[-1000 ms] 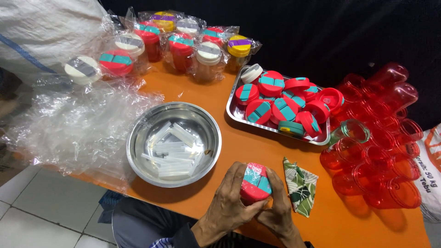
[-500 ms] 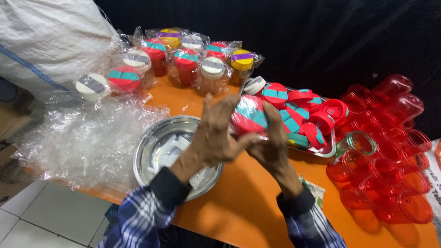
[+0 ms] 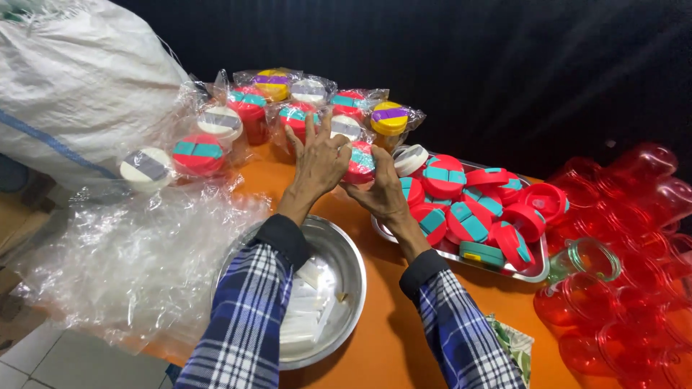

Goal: Assembling plastic containers by attaching lids and wrapping them in plastic film for packaging.

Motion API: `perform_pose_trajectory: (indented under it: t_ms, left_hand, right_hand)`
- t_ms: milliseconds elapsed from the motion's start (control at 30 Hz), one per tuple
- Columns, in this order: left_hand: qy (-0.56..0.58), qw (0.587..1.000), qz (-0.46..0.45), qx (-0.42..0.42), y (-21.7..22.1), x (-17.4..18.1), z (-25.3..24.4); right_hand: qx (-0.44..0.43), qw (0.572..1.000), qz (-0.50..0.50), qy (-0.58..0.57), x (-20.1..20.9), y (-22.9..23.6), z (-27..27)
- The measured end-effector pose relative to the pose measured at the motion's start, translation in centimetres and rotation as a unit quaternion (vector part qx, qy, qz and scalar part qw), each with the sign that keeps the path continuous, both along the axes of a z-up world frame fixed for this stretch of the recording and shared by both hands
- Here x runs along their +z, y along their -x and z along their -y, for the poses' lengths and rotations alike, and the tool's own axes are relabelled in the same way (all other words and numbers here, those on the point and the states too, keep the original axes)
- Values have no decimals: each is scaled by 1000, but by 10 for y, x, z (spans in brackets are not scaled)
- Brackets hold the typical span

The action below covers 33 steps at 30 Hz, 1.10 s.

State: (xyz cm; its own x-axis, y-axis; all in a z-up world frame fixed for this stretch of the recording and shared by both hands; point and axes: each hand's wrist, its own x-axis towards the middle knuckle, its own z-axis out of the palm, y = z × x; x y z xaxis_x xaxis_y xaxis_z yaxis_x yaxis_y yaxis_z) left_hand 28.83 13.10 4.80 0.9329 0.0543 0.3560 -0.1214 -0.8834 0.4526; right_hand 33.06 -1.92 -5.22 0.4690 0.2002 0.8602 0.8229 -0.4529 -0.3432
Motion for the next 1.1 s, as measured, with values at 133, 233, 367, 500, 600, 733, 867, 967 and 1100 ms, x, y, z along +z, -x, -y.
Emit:
perform_pose_trajectory:
  t_ms: [133, 233, 367, 500, 600, 733, 867, 967, 1100]
  left_hand:
    - [13, 1000, -19, -2, -38, -31, -3]
    - [-5, 999, -40, -4, -53, -42, -4]
    - [-6, 998, -66, 2, -77, -66, -10]
    - [12, 995, -101, -8, -71, -55, -6]
    - [-1, 992, -127, -12, -73, -55, -1]
    - [-36, 991, -127, -14, -76, -59, -2]
    - [11, 993, -118, 2, -67, -52, -1]
    - [-14, 992, -125, 0, -62, -46, 2]
    - [-44, 993, -106, -8, -68, -61, -2]
  right_hand:
    - [-14, 1000, -13, -4, -33, -32, 4]
    - [-33, 999, -7, 3, -46, -45, 6]
    - [-37, 999, -5, 15, -50, -54, 9]
    - [-57, 998, 7, 39, -55, -64, 14]
    - [-52, 997, 16, 61, -56, -69, 21]
    - [-10, 999, 14, 30, -53, -75, 20]
    - [-25, 996, -52, 69, -39, -66, 27]
    - [-72, 978, -141, 134, -23, -61, 32]
    - [-107, 955, -192, 197, -12, -63, 32]
